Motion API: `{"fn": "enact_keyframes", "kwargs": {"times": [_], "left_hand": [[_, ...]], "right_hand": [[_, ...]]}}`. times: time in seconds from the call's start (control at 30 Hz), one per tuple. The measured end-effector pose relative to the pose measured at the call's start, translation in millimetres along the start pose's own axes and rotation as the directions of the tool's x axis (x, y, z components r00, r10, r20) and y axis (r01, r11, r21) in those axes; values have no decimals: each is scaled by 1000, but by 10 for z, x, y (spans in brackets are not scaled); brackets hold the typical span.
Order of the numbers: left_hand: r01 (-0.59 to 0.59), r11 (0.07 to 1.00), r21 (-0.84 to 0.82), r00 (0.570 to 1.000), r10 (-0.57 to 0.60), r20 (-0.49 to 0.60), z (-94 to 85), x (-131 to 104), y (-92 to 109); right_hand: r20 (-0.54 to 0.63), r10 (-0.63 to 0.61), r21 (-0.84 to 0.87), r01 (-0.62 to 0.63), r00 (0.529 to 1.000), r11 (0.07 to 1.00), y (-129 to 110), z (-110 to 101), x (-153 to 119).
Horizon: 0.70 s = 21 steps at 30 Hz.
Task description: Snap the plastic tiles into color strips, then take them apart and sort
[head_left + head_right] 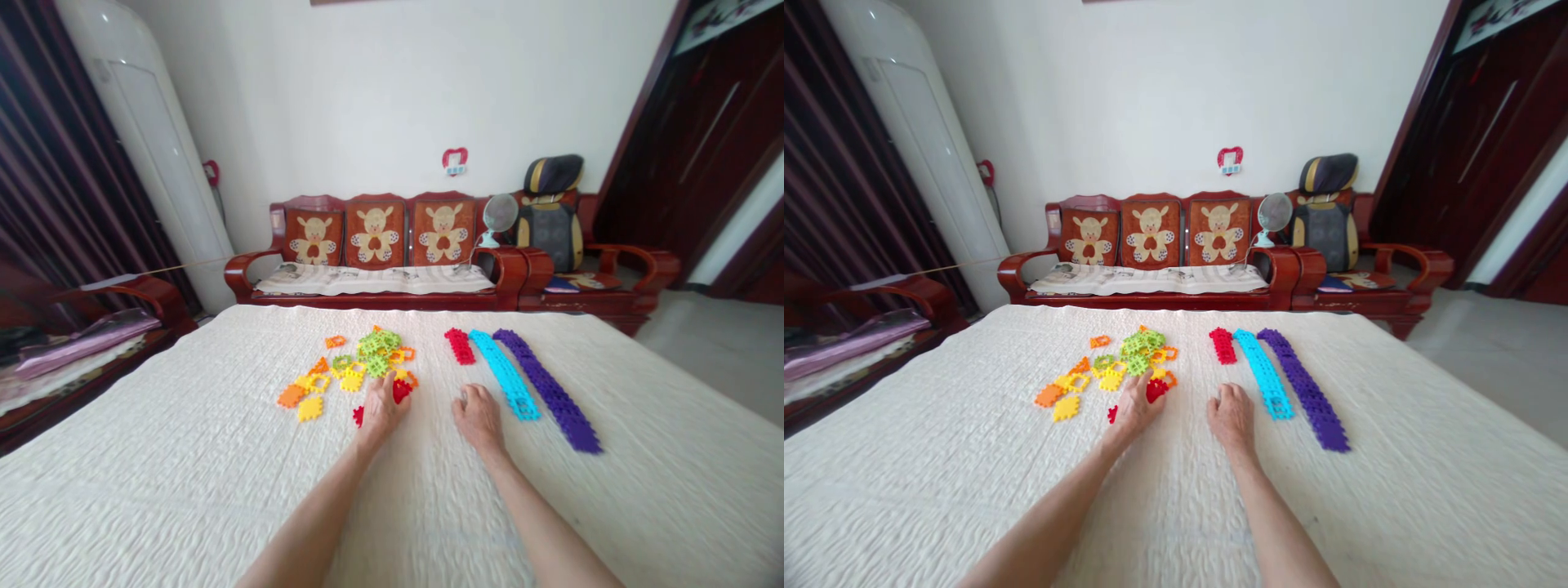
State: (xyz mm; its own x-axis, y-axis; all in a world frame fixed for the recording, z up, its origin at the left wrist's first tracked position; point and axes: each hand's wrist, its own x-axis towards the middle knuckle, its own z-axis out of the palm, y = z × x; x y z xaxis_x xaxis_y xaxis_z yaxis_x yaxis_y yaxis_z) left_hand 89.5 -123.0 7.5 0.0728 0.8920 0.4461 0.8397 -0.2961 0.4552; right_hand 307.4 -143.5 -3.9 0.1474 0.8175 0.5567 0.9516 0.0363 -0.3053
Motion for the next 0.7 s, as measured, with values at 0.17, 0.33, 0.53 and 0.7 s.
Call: {"fn": "enact_keyframes", "kwargs": {"times": [0.17,0.33,0.53,0.7], "left_hand": [[-4,1000,-6,1000,4,10,110,137,82],[-119,992,-47,991,121,59,330,142,431],[-137,990,-37,990,138,20,281,285,694],[11,989,145,996,-24,89,-124,149,355]], "right_hand": [[-90,47,203,-28,995,979,88,52,11],[-153,207,384,-134,966,914,187,110,23],[-144,205,403,-132,968,906,162,97,19],[-131,205,412,-135,970,901,150,96,27]]}}
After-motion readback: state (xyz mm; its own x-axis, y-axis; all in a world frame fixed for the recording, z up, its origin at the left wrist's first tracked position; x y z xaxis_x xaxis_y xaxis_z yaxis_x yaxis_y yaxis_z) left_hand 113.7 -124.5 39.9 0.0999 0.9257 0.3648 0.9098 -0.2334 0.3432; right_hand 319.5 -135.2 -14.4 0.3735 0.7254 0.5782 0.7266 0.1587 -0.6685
